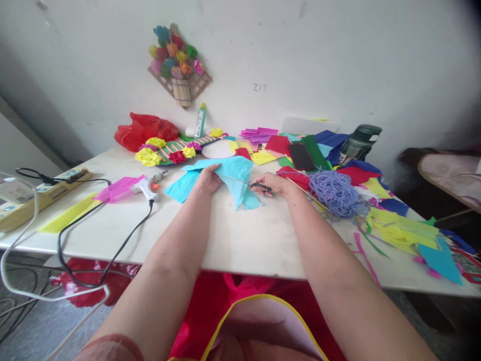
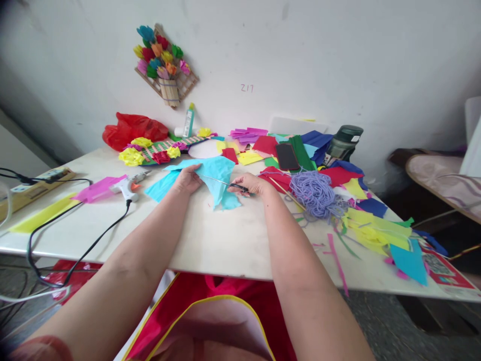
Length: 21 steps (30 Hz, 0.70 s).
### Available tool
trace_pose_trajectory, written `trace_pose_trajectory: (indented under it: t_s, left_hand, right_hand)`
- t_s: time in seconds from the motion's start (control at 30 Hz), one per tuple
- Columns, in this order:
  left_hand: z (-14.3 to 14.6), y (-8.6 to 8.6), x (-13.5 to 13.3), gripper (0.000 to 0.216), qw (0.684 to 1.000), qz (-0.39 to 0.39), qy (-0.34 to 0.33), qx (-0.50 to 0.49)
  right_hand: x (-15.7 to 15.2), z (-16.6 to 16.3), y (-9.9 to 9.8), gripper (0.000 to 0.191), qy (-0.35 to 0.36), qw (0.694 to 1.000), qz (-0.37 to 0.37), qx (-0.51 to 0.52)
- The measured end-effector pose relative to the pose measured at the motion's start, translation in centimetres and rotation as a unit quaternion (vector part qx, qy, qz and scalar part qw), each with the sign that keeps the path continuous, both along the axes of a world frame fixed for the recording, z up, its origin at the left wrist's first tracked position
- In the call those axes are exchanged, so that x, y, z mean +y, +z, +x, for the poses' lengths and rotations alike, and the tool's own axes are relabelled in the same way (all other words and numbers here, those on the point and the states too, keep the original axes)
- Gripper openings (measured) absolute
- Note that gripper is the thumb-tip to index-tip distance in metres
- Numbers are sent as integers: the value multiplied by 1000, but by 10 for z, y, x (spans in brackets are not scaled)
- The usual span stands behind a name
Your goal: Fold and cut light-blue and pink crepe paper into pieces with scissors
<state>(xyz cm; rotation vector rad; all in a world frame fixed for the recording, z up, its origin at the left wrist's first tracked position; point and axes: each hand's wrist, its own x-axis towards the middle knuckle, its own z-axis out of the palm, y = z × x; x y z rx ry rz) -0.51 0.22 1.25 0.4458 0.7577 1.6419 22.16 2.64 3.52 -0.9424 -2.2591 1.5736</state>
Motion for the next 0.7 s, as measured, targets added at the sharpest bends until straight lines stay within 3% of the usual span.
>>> trace_pose_trajectory:
  t_s: [0.37, 0.7]
  left_hand:
    - [3, 3, -2, 8, 1000, 8, -1, -5]
    - [3, 1, -1, 12, 1000, 2, -4, -3]
  right_hand:
    - [-6, 0, 5, 26, 24, 1000, -10, -2]
    - [0, -3, -3, 26, 28, 999, -13, 7]
